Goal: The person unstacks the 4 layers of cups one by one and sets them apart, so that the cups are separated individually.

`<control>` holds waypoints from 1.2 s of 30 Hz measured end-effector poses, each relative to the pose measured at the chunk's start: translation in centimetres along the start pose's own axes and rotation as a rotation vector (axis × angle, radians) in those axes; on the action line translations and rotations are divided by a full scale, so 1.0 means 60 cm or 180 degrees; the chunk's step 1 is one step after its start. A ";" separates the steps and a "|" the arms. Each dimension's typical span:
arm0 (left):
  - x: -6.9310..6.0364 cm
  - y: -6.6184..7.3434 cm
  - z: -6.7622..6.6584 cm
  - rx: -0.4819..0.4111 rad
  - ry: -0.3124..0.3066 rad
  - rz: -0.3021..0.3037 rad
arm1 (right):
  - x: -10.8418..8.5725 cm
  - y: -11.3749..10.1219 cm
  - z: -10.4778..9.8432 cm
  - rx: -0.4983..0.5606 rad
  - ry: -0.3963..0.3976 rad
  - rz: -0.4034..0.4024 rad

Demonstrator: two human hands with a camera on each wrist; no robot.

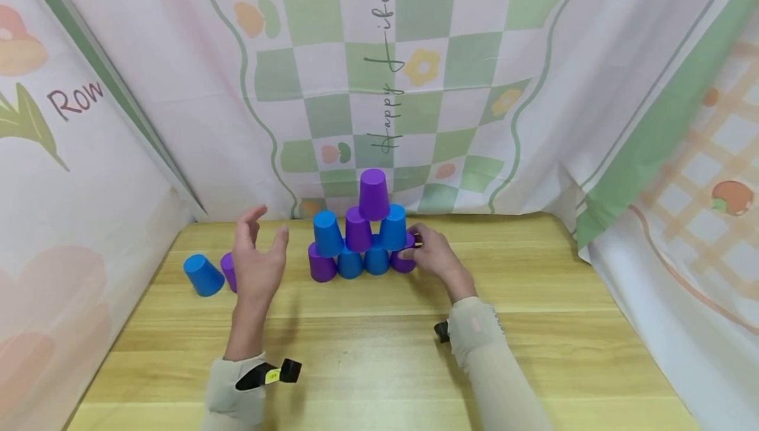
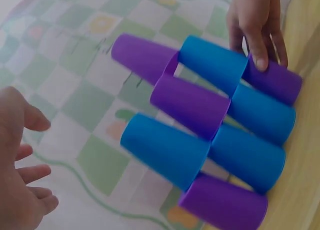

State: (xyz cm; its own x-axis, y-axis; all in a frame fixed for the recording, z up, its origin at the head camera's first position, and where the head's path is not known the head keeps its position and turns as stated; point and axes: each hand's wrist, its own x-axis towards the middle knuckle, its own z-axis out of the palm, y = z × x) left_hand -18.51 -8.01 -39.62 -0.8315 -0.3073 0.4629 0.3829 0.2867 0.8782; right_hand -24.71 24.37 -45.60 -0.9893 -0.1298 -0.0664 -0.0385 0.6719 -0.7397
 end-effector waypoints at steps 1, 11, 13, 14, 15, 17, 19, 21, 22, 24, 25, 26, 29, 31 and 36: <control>-0.001 0.003 0.006 -0.0021 -0.0054 0.0020 | -0.001 0.000 0.000 0.0002 -0.0006 0.0005; 0.000 0.036 0.073 -0.0175 -0.0594 0.0537 | -0.001 0.005 -0.004 0.0006 0.0005 0.0027; 0.002 0.040 0.087 -0.0185 -0.0670 0.0552 | -0.001 0.006 -0.005 0.0015 0.0008 0.0032; 0.004 0.042 0.094 -0.0190 -0.0708 0.0554 | -0.001 0.006 -0.005 0.0020 0.0011 0.0035; 0.005 0.043 0.100 -0.0174 -0.0744 0.0551 | -0.002 0.006 -0.006 0.0028 0.0012 0.0036; 0.007 0.047 0.113 -0.0139 -0.0824 0.0576 | -0.002 0.005 -0.006 0.0034 0.0016 0.0038; 0.011 0.050 0.126 -0.0095 -0.0902 0.0602 | -0.002 0.005 -0.006 0.0028 0.0026 0.0042; 0.014 0.054 0.138 -0.0051 -0.0984 0.0597 | -0.002 0.005 -0.006 0.0025 0.0044 0.0045; 0.015 0.056 0.145 -0.0016 -0.1025 0.0562 | -0.003 0.005 -0.006 0.0023 0.0053 0.0038; 0.017 0.059 0.157 0.0020 -0.1092 0.0465 | -0.003 0.004 -0.006 0.0029 0.0064 0.0019; 0.018 0.060 0.162 0.0046 -0.1121 0.0399 | -0.004 0.003 -0.005 0.0038 0.0072 0.0014; 0.019 0.060 0.168 0.0072 -0.1146 0.0324 | -0.004 0.002 -0.005 0.0042 0.0074 0.0006; 0.022 0.057 0.185 0.0113 -0.1187 0.0176 | -0.005 0.002 -0.004 0.0058 0.0080 -0.0017; 0.024 0.054 0.195 0.0116 -0.1183 0.0106 | -0.004 0.002 -0.002 0.0071 0.0074 -0.0020; 0.028 0.047 0.214 0.0136 -0.1144 -0.0027 | -0.003 0.005 0.002 0.0074 0.0046 -0.0020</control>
State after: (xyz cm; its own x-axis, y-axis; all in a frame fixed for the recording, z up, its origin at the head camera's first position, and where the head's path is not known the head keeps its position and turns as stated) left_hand -24.02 3.94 -37.90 -0.9259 0.0267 0.3769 0.3645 0.3255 0.8724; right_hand -24.55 24.52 -45.87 -0.9910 -0.1232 -0.0522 -0.0415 0.6540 -0.7554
